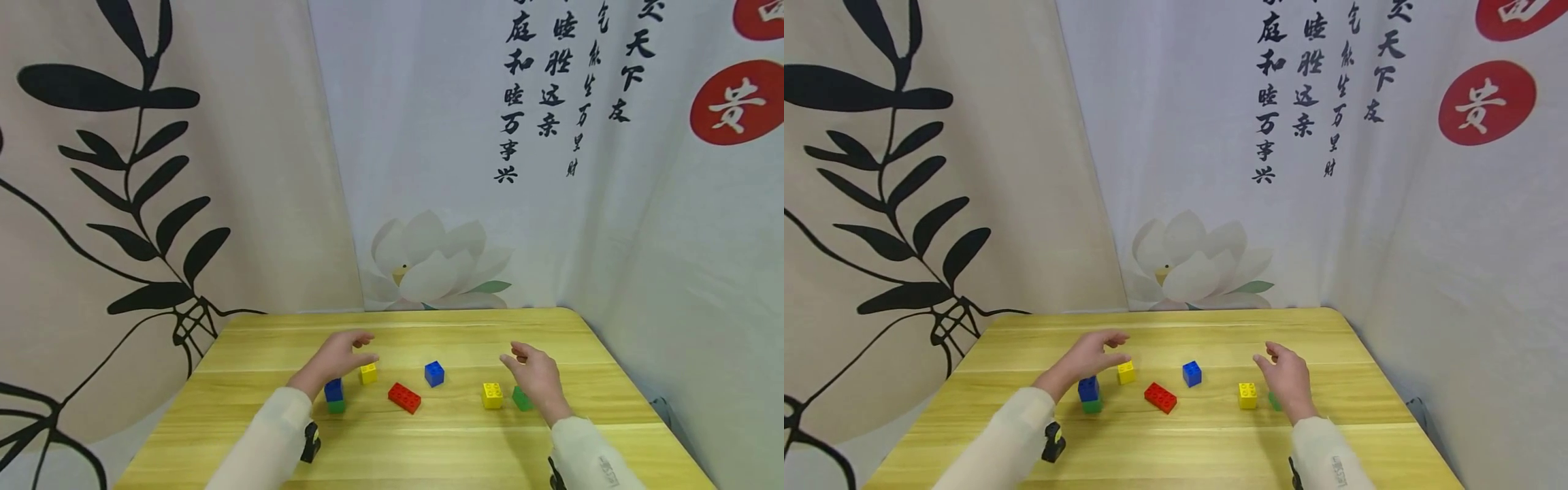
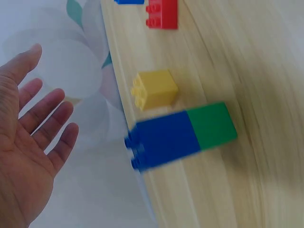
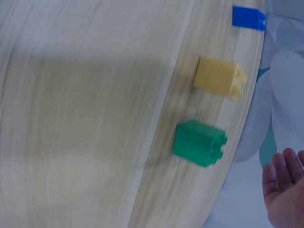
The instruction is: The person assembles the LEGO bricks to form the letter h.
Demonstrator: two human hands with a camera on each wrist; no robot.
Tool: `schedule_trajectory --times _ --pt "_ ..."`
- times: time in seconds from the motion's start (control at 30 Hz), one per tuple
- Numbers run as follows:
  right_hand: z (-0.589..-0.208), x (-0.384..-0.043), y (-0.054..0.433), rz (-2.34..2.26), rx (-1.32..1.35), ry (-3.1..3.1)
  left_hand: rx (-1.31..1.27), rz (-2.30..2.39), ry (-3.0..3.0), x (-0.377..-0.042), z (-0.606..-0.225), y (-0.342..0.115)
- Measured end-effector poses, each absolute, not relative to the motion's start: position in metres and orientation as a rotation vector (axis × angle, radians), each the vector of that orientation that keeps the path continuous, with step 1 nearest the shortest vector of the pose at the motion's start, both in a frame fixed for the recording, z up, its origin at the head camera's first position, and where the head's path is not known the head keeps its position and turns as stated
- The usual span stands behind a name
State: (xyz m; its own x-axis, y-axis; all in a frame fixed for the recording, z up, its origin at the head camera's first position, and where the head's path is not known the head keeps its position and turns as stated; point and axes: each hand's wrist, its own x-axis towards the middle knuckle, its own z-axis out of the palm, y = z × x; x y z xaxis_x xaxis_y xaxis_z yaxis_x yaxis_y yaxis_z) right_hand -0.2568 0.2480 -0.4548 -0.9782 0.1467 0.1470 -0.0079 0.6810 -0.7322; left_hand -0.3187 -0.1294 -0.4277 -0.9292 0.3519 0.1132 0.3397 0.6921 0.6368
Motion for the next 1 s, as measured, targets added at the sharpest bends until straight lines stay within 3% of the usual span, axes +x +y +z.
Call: schedule_trajectory --times 0.57,1.0 --pt "-0.470 -0.251 0.279 1.116 -0.216 -2.773 0.787 1.055 2.788 -0.321 -0.445 -0.066" --pt "-0.496 -0.235 0.286 1.107 -0.331 -2.746 0.728 1.173 2.663 -0.313 -0.467 -0.008"
